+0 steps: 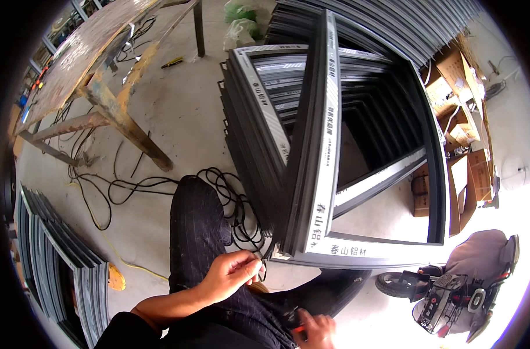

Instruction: The person inserts a black rubber seal into the groove of an aluminum window frame using their hands and cuts the excess seal with pliers.

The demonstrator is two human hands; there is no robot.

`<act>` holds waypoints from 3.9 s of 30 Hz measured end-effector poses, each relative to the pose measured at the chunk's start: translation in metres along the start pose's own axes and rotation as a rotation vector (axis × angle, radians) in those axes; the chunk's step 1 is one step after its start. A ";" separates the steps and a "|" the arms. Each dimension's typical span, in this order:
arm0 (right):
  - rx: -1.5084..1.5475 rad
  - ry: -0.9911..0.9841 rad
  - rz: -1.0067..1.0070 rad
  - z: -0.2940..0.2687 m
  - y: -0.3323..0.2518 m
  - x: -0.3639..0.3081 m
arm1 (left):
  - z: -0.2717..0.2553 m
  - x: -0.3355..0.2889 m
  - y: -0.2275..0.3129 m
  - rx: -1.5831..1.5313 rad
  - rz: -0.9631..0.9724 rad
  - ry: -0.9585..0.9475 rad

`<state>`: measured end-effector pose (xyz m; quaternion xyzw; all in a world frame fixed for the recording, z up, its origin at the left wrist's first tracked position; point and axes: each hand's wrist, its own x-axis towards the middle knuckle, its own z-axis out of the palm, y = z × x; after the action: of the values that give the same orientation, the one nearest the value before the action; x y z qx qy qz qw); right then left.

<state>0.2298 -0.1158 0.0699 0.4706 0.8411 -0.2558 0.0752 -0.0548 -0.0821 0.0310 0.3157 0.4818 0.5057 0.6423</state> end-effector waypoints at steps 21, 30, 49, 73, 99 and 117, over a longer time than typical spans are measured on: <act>1.580 0.433 -0.012 0.053 -0.080 0.092 | 0.024 0.001 -0.006 -0.225 0.003 0.016; 1.213 0.407 0.027 0.053 -0.059 0.085 | 0.009 0.041 0.013 -0.114 -0.003 0.062; 1.429 0.105 0.172 0.024 -0.056 0.080 | -0.001 0.046 0.010 0.148 0.019 -0.080; 0.118 0.737 -0.305 -0.054 -0.018 0.113 | 0.017 0.022 -0.001 -0.079 -0.084 -0.120; -0.066 0.764 -0.356 -0.052 -0.009 0.120 | 0.020 0.023 -0.001 -0.076 -0.090 -0.066; -0.110 0.777 -0.327 -0.049 -0.012 0.120 | 0.058 0.032 -0.023 -0.386 -0.113 0.003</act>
<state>0.1602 -0.0060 0.0717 0.3876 0.8830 -0.0226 -0.2639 0.0080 -0.0530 0.0205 0.1583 0.3938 0.5523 0.7175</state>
